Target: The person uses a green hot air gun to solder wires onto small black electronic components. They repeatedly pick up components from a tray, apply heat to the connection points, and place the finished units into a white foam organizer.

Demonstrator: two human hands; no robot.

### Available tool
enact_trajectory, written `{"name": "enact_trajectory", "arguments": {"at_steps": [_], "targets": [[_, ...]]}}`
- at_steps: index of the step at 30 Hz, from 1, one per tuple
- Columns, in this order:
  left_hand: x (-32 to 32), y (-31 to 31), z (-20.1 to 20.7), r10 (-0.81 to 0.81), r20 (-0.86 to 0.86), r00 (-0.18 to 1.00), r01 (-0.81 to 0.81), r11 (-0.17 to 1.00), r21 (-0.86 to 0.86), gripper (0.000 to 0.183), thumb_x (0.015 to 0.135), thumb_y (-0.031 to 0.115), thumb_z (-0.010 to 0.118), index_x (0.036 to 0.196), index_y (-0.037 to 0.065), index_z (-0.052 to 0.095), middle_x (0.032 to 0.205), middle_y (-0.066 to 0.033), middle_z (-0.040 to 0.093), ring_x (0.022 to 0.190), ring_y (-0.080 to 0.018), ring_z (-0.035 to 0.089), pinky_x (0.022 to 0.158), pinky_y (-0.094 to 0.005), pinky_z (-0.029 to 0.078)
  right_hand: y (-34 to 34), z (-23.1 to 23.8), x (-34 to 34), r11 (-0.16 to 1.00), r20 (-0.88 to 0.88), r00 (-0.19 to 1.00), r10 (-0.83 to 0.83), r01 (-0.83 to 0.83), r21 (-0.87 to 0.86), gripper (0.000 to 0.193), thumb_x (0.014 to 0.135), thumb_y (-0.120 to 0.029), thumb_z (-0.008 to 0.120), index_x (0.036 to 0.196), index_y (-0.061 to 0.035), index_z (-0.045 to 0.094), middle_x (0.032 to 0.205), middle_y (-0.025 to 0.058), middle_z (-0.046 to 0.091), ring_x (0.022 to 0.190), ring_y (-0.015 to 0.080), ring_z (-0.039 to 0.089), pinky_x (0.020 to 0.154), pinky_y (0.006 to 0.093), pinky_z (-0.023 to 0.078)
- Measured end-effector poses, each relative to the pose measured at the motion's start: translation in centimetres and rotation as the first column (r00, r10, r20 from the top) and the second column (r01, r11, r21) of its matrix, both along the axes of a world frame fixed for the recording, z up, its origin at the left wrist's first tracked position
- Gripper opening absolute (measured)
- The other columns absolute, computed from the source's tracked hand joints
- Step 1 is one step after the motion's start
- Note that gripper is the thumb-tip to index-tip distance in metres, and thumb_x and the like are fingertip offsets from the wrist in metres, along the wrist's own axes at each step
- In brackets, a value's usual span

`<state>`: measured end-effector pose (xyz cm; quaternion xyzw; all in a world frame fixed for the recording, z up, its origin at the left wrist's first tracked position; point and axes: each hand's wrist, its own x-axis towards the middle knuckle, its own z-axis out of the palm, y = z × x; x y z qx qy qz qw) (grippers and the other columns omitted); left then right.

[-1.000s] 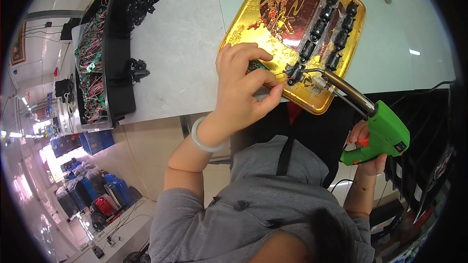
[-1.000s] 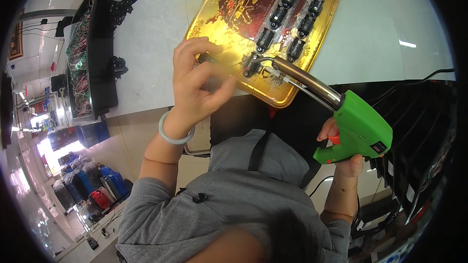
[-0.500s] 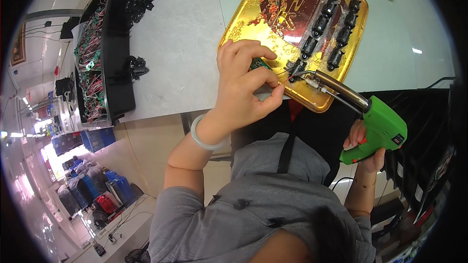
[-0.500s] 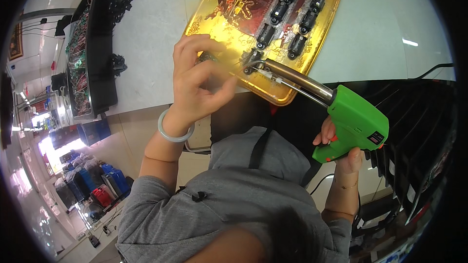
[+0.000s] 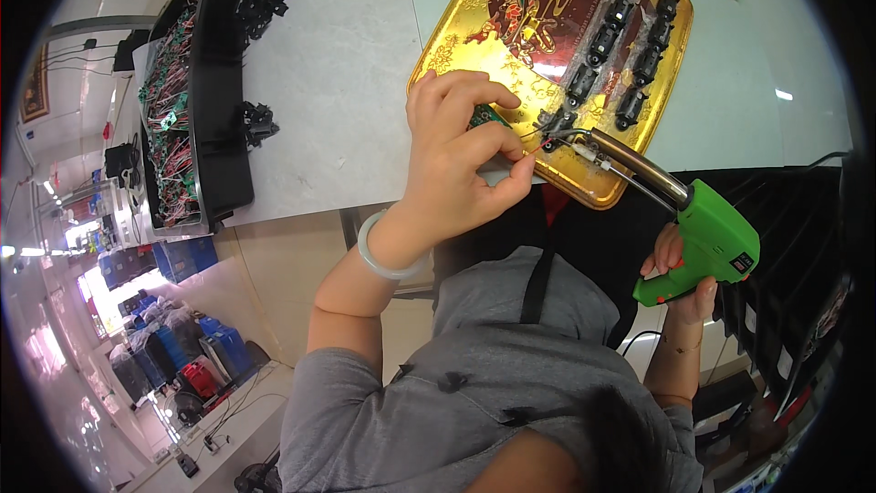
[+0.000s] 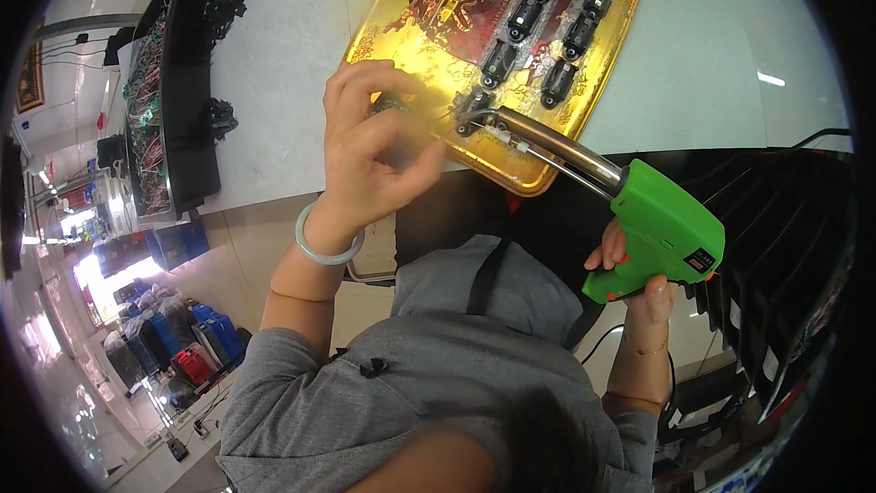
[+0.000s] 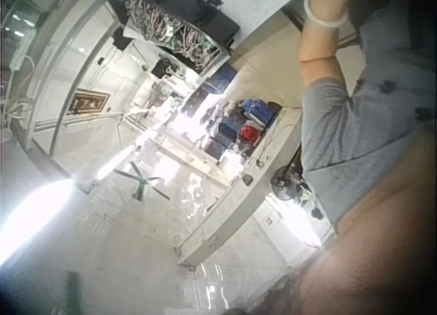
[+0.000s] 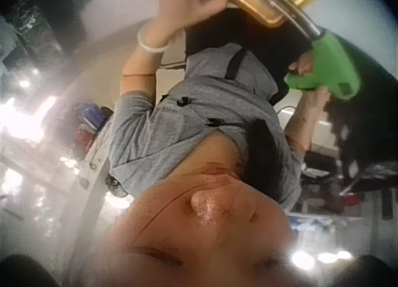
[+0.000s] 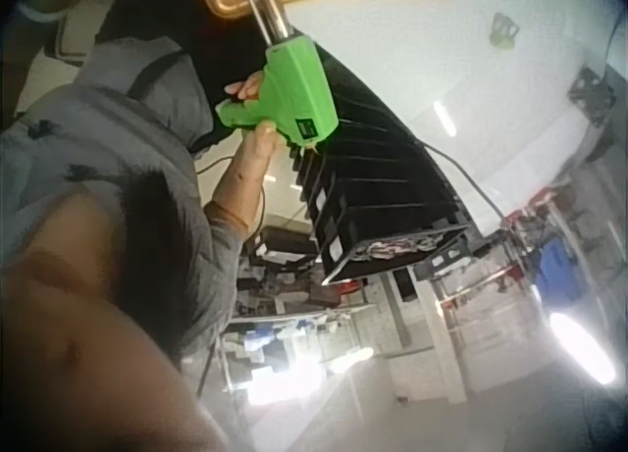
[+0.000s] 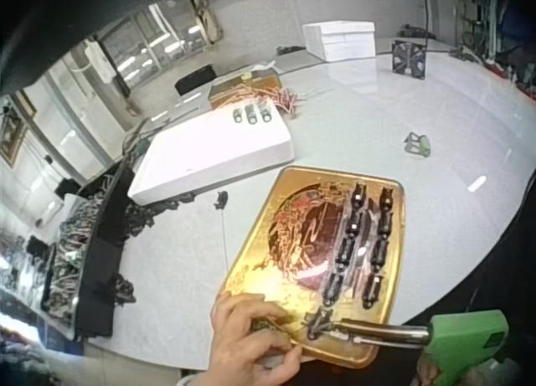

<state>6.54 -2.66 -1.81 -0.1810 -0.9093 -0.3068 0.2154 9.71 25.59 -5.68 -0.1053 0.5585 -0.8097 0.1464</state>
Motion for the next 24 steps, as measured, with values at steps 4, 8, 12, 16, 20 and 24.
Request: {"name": "enact_trajectory", "arguments": {"at_steps": [4,8,12,16,20,24], "targets": [[0.0,0.0,0.1,0.001,0.006,1.0,-0.001,1.0,-0.008,0.014,0.052,0.008,0.066,0.061,0.007,0.055,0.092,-0.0063,0.053,0.091,-0.0271,0.044,0.082,-0.0372,0.034,0.1,-0.3,0.1,0.999,0.015,1.0,0.019,-0.019,-0.04,0.056,0.077,-0.055,0.047,0.082,0.0007,0.046,0.071,0.0071,0.041,0.065,0.012,0.04,0.051,0.025,0.049],[0.0,0.0,0.0,0.003,0.011,1.0,-0.003,1.0,-0.006,0.014,0.052,0.008,0.066,0.061,0.006,0.056,0.092,-0.0064,0.053,0.091,-0.0272,0.044,0.082,-0.0373,0.034,0.0,0.2,0.3,0.999,0.078,0.997,-0.028,0.03,-0.018,0.058,0.071,-0.057,0.054,0.081,0.0007,0.048,0.07,0.0072,0.044,0.064,0.0133,0.044,0.052,0.0279,0.051],[0.0,0.1,0.1,0.002,0.013,1.0,-0.002,1.0,-0.015,0.014,0.052,0.009,0.066,0.061,0.006,0.056,0.092,-0.0064,0.053,0.092,-0.0274,0.044,0.082,-0.0373,0.034,-0.1,0.2,0.7,0.998,0.124,0.99,-0.066,0.068,-0.011,0.062,0.068,-0.06,0.057,0.08,0.0007,0.05,0.069,0.0071,0.046,0.063,0.0142,0.047,0.052,0.0293,0.052],[0.1,0.1,0.0,0.007,0.006,1.0,-0.007,1.0,-0.015,0.014,0.052,0.009,0.066,0.061,0.006,0.056,0.093,-0.0063,0.053,0.092,-0.0274,0.044,0.082,-0.0371,0.034,0.0,0.3,0.7,0.999,0.103,0.994,-0.033,0.033,0.0,0.064,0.068,-0.061,0.056,0.083,0.001,0.05,0.069,0.0078,0.047,0.064,0.0144,0.047,0.052,0.0289,0.052],[0.0,-0.1,-0.1,0.002,0.008,1.0,-0.002,1.0,-0.008,0.014,0.052,0.009,0.066,0.062,0.006,0.057,0.093,-0.0062,0.054,0.092,-0.0273,0.044,0.082,-0.0372,0.034,0.5,0.4,0.6,1.0,0.073,0.997,-0.004,0.005,-0.009,0.071,0.07,-0.066,0.047,0.09,0.0021,0.05,0.076,0.0117,0.048,0.066,0.016,0.049,0.052,0.027,0.048],[0.0,0.2,-0.3,0.017,0.006,1.0,-0.017,0.999,0.045,0.014,0.052,0.009,0.066,0.057,0.009,0.053,0.09,-0.0031,0.052,0.092,-0.0255,0.043,0.082,-0.0399,0.029,0.2,-0.2,-0.4,0.993,0.003,0.999,-0.049,0.049,-0.106,0.079,0.072,-0.07,0.036,0.101,0.0031,0.048,0.089,0.0166,0.049,0.075,0.0192,0.051,0.06,0.028,0.045]]}}
